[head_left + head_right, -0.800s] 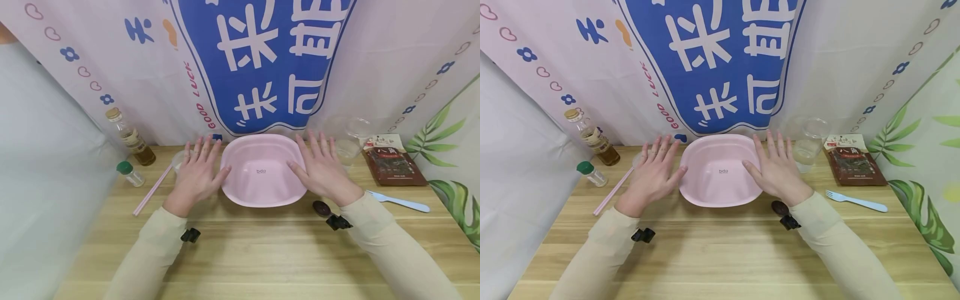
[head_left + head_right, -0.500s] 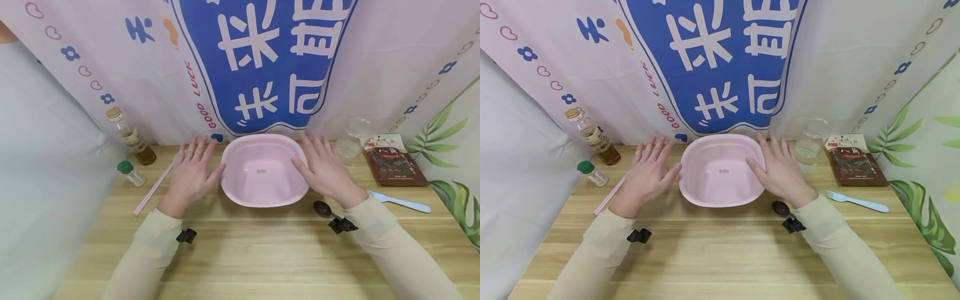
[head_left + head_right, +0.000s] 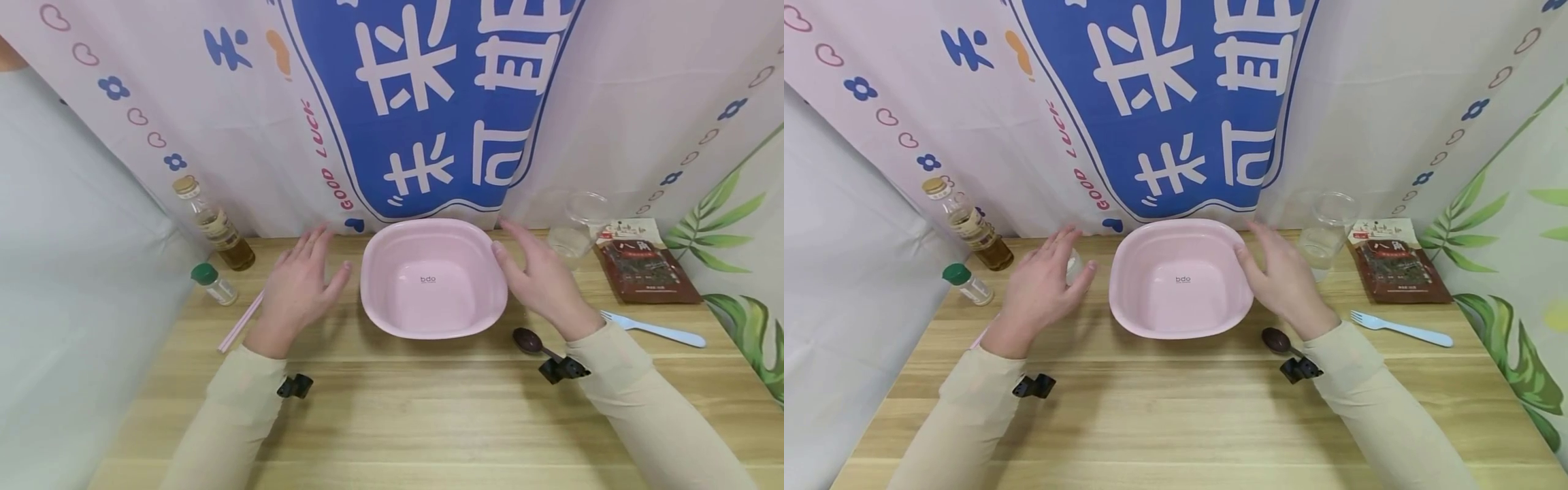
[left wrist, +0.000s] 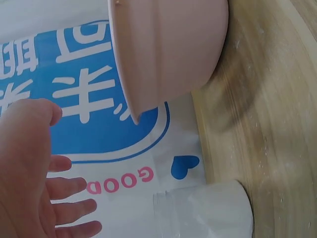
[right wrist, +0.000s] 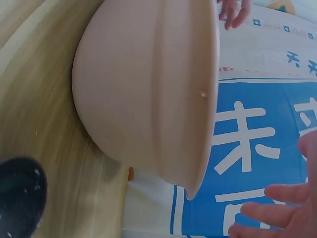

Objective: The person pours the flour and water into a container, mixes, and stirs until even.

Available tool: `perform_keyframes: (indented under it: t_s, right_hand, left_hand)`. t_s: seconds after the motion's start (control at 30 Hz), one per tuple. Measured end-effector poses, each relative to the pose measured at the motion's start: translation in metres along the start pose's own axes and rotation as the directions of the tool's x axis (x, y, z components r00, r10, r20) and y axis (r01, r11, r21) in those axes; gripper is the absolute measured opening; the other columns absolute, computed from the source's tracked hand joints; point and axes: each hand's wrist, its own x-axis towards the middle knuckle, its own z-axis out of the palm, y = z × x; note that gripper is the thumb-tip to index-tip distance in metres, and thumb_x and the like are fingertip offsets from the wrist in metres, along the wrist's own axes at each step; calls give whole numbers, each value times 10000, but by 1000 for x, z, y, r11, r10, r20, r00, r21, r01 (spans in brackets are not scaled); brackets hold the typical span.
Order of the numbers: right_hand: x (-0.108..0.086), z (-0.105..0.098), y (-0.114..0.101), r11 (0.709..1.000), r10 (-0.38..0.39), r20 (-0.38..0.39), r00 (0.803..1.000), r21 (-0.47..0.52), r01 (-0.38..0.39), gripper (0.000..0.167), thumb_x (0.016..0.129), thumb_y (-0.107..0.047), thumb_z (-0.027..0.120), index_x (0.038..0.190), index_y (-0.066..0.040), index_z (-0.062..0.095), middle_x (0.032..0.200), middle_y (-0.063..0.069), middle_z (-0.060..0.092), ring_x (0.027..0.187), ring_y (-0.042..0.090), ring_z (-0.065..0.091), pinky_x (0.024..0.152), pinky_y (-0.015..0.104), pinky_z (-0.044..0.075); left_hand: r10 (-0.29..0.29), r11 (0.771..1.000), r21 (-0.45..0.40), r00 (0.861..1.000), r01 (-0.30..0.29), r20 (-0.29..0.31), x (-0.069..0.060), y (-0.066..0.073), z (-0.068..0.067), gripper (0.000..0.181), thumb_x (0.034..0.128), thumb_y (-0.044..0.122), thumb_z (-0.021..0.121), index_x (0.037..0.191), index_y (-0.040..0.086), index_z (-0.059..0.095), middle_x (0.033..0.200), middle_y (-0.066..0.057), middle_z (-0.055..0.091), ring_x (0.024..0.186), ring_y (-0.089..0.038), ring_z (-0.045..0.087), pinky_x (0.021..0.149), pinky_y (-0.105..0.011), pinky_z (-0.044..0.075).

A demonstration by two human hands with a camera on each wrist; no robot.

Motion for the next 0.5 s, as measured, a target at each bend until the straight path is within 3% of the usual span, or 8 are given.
perform_keyframes:
  t_s: [0.07,0.17,0.27,0.33,0.4,0.5]
  right_hand:
    - [-1,0,2,998,5,-25,1000,62,-4,589,1138,-411,485,1583,-25,501,1608,254,533,1485,491,503,1219,673,405]
    - [-2,-1,5,989,22,-38,999,145,-16,523,1130,-346,519,1526,-7,558,1556,260,583,1444,488,539,1200,672,423]
    - [-2,0,9,978,50,-28,998,205,-43,469,1130,-309,525,1483,-10,599,1518,244,619,1406,469,566,1174,678,441]
    - [-2,2,13,969,62,-26,998,240,-54,436,1132,-280,530,1454,-1,623,1477,244,647,1364,453,600,1145,651,474]
    - [-1,4,18,961,71,-30,997,269,-61,404,1131,-246,536,1427,5,645,1438,244,672,1309,426,636,1107,561,516]
    - [0,7,26,952,80,-40,996,299,-64,367,1127,-204,545,1386,21,676,1378,247,705,1222,350,675,1029,297,528]
  left_hand:
    - [12,1000,-10,998,-13,-59,-1,-4,0,677,1067,484,529,1542,5,489,1583,-247,564,1436,-455,579,1107,-663,514]
    - [32,999,-12,988,-34,-152,-2,-9,0,618,1042,441,571,1472,-3,544,1370,-263,713,1152,-456,737,941,-623,594]
    - [57,998,0,969,-58,-242,-4,-15,1,563,1021,399,591,1407,-12,593,1035,-268,788,792,-452,737,738,-581,594]
    - [71,997,10,955,-71,-287,-5,-18,1,532,1017,380,588,1369,-17,614,876,-250,772,667,-438,691,636,-560,560]
    - [79,997,21,944,-76,-321,-7,-22,1,501,1014,365,582,1331,-19,630,843,-230,775,608,-424,665,581,-543,531]
    - [69,998,18,936,-67,-346,-8,-29,1,464,1016,349,585,1292,-19,643,925,-207,804,625,-426,681,576,-537,534]
